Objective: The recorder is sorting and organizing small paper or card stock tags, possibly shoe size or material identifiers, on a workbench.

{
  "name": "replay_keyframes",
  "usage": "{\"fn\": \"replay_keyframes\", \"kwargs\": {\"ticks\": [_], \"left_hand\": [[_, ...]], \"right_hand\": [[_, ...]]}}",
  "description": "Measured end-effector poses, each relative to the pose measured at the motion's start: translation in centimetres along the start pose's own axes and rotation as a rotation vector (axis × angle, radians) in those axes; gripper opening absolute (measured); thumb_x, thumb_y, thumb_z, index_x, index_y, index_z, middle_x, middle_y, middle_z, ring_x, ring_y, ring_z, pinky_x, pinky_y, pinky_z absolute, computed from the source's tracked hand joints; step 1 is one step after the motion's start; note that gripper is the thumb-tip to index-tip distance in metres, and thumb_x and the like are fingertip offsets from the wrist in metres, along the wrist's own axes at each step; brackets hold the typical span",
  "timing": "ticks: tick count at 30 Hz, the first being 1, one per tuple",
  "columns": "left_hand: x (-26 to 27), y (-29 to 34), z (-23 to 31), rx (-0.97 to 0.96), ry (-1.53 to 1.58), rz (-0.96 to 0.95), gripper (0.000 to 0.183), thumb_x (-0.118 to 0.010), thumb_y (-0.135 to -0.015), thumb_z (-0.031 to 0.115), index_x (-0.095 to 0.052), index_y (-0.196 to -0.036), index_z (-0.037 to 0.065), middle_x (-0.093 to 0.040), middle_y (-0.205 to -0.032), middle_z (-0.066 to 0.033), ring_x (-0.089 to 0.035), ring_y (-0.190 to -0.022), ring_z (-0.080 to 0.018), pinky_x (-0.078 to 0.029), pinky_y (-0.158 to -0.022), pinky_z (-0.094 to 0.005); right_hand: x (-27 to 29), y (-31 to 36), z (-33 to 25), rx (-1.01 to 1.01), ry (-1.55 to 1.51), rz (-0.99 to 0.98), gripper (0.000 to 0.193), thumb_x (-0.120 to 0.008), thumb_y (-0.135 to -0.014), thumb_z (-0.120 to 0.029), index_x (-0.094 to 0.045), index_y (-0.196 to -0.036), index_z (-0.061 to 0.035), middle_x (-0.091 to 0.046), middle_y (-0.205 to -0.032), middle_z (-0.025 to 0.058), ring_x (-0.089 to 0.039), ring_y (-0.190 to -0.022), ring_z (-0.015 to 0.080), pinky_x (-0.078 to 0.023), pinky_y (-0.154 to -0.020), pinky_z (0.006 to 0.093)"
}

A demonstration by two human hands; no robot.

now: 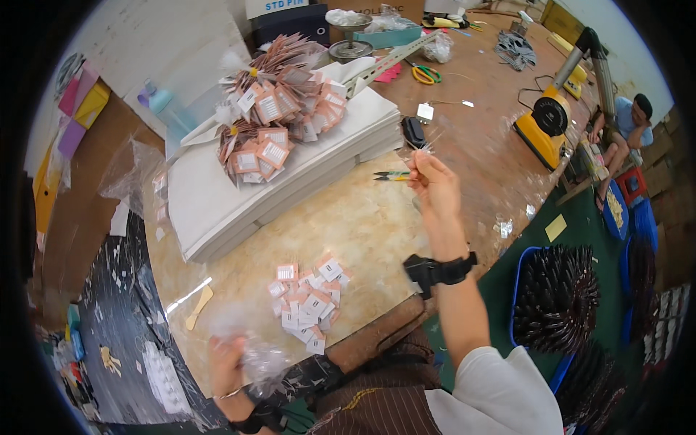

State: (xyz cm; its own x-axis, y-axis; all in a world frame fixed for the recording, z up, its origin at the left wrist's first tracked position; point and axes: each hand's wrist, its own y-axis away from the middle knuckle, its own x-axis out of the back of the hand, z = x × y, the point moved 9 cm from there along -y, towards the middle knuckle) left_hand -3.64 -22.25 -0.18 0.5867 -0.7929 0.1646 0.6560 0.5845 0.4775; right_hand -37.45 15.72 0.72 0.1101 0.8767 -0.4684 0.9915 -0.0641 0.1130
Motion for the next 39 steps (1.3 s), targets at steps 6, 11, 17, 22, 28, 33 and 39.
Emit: {"fn": "replay_keyframes", "kwargs": {"ticks": [6, 11, 17, 22, 28, 33, 39], "left_hand": [[13.3, -3.3, 1.0, -0.184, -0.018, 0.285, 0.024, -0.067, -0.083, 0.017, -0.057, -0.102, 0.007, -0.051, -0.068, 0.0031, -0.04, -0.047, -0.0055, -0.03, -0.038, -0.0201], [23.1, -9.8, -5.4, -0.009, -0.418, 0.4, 0.023, -0.069, -0.083, 0.025, -0.053, -0.078, 0.009, -0.045, -0.06, 0.0011, -0.039, -0.041, -0.0079, -0.026, -0.032, -0.0231], [23.7, -11.9, -8.9, -0.117, -0.672, 0.435, 0.036, -0.077, -0.08, 0.024, -0.06, -0.083, -0.008, -0.061, -0.075, -0.0096, -0.058, -0.068, -0.0186, -0.046, -0.061, -0.0312], [20.1, -9.8, -5.7, -0.007, -0.787, 0.395, 0.051, -0.077, -0.081, 0.029, -0.063, -0.104, -0.014, -0.067, -0.094, -0.0169, -0.062, -0.084, -0.0207, -0.049, -0.078, -0.0308], [24.8, -4.6, -2.3, -0.496, -0.593, 0.803, 0.044, -0.067, -0.089, 0.036, -0.065, -0.106, -0.005, -0.066, -0.094, -0.0135, -0.062, -0.077, -0.0203, -0.05, -0.065, -0.03], [11.3, -3.3, -1.8, -0.07, 0.44, 0.208, 0.044, -0.058, -0.096, 0.038, -0.053, -0.124, 0.005, -0.06, -0.091, -0.0059, -0.055, -0.067, -0.0112, -0.04, -0.048, -0.0207], [0.4, -2.7, -4.8, 0.102, 0.668, -0.105, 0.046, -0.055, -0.097, 0.028, -0.044, -0.134, 0.004, -0.061, -0.1, -0.0092, -0.061, -0.077, -0.0164, -0.051, -0.057, -0.0263]], "right_hand": [[1.0, 1.8, 1.9, -0.256, 0.634, -0.33, 0.017, -0.07, -0.085, -0.017, -0.071, -0.081, -0.0002, -0.066, -0.072, 0.0031, -0.058, -0.058, 0.0074, -0.045, -0.05, 0.0212], [2.9, 1.6, 7.4, -0.306, 0.885, -0.378, 0.015, -0.069, -0.083, -0.012, -0.07, -0.079, 0.0028, -0.066, -0.067, 0.0054, -0.059, -0.054, 0.0098, -0.047, -0.046, 0.0238], [4.0, 1.3, 9.1, -0.228, 0.996, -0.395, 0.011, -0.07, -0.077, -0.006, -0.07, -0.081, 0.0042, -0.065, -0.06, 0.0078, -0.06, -0.05, 0.0126, -0.047, -0.047, 0.0261], [4.7, 1.5, 5.1, 0.056, 1.239, -0.25, 0.012, -0.068, -0.077, -0.008, -0.07, -0.085, 0.0002, -0.068, -0.066, 0.0114, -0.065, -0.056, 0.0204, -0.05, -0.057, 0.0311], [0.1, 4.6, 4.1, 0.198, 1.329, -0.539, 0.009, -0.065, -0.076, -0.007, -0.07, -0.084, -0.0063, -0.068, -0.077, 0.0085, -0.066, -0.072, 0.0262, -0.051, -0.065, 0.0364], [-2.6, 7.1, 7.0, 0.412, 1.462, -0.832, 0.006, -0.065, -0.078, -0.009, -0.067, -0.083, -0.0091, -0.063, -0.087, 0.0054, -0.064, -0.079, 0.0275, -0.049, -0.066, 0.0382], [-2.9, 7.1, 9.3, 0.481, 1.588, -0.982, 0.006, -0.065, -0.079, -0.008, -0.06, -0.082, -0.0071, -0.057, -0.081, 0.0056, -0.063, -0.076, 0.0274, -0.049, -0.066, 0.0374]]}}
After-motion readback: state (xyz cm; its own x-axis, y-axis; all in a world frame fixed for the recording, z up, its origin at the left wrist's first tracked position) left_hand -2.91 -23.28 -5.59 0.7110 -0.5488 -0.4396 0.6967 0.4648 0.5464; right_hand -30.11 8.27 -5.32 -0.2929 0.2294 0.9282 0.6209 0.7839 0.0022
